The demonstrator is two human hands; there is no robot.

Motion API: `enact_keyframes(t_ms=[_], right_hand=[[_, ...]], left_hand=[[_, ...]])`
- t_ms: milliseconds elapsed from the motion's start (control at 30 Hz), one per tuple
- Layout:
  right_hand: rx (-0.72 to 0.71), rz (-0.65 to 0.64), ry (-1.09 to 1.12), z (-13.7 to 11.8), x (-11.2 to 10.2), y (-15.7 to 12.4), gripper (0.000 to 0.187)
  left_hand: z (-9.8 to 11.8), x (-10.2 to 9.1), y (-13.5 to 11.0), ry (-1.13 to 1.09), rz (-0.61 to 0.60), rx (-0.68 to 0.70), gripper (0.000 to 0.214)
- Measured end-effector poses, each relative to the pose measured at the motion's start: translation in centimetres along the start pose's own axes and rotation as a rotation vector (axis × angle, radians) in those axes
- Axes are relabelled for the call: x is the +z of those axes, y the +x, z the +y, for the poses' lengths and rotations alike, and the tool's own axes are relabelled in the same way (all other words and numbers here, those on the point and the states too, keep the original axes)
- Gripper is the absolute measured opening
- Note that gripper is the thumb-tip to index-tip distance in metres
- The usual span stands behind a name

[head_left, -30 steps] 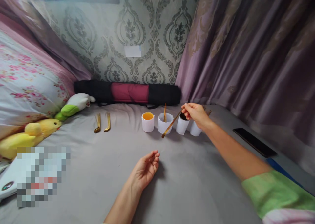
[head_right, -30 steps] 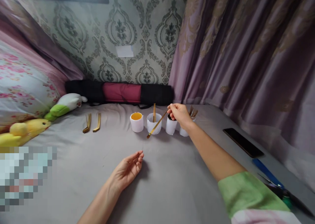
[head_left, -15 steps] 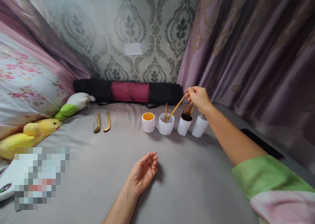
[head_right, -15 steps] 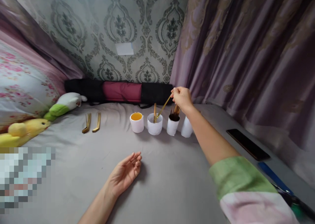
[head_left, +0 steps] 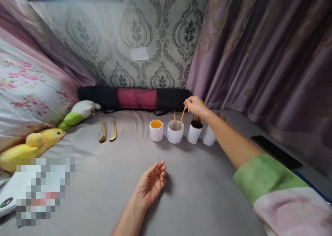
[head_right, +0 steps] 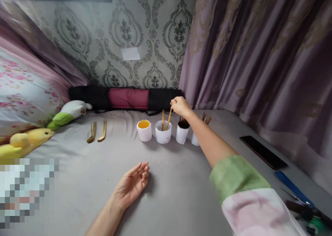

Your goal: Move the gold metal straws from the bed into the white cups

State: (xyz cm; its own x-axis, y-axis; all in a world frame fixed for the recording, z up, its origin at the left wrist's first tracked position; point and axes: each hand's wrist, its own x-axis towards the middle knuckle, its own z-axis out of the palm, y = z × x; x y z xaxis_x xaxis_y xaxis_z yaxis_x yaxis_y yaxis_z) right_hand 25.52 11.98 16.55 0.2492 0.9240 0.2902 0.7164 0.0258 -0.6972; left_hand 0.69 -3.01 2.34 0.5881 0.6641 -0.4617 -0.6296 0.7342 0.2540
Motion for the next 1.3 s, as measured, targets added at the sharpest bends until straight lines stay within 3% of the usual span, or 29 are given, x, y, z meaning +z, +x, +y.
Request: enact_keyframes(t_ms=[400, 1300], right_hand=[[-0.003, -0.138, -0.024, 0.8, 1.4, 0.3, 0.017], [0.18, -0.19, -0.059, -0.5, 3.5, -0.6, 0.019]], left_hand=[[0.0, 0.0, 0.0, -0.003, 0.009, -0.003, 0.013], [-0.1, -0.1, 0.3, 0.001, -0.007, 0.002, 0.014]])
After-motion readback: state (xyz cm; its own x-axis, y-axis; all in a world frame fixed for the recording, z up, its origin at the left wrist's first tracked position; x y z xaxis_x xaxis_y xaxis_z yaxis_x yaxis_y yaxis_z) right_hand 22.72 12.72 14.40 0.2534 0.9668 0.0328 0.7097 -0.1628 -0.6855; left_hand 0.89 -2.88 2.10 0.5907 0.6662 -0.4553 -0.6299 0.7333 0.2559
